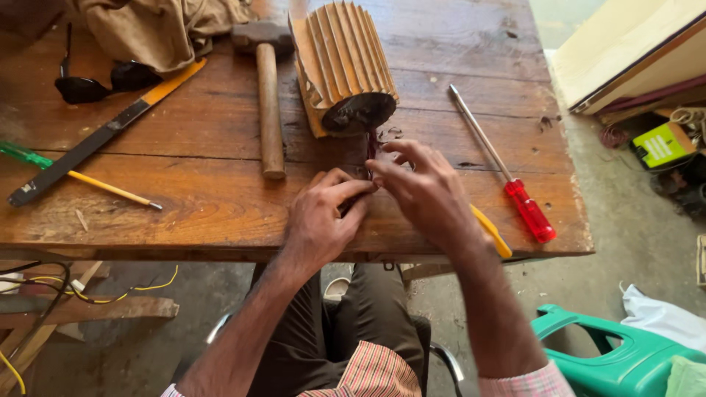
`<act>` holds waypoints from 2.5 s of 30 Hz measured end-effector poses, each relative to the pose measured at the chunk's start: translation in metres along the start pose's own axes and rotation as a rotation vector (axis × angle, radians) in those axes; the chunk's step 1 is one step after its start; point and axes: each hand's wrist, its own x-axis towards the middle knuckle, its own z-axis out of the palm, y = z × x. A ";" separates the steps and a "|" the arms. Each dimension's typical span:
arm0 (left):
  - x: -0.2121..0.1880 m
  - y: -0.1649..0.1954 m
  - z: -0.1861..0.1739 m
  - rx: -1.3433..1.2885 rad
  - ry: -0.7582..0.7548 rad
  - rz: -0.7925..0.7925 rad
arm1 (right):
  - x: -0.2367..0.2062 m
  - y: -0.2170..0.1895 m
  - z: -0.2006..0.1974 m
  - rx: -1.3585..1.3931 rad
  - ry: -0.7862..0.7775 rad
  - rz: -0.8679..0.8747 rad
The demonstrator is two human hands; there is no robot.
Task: The person twists a braided wire between their fingers over a workbench and threads it into a finned cylindrical motor component, repeatedly pulling and repositioning the wire. They then use pliers to grip and work the wire inside the component.
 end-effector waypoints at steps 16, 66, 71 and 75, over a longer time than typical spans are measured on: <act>0.005 -0.006 0.003 0.001 -0.038 -0.023 | -0.002 0.019 -0.001 0.222 -0.045 0.113; 0.109 -0.068 -0.018 0.602 0.188 0.457 | 0.007 0.018 -0.003 0.448 0.059 0.418; 0.104 -0.072 -0.014 0.613 0.171 0.413 | 0.025 0.002 0.012 0.316 0.175 0.450; 0.107 -0.071 -0.012 0.647 0.181 0.385 | 0.037 -0.009 0.030 0.223 0.268 0.301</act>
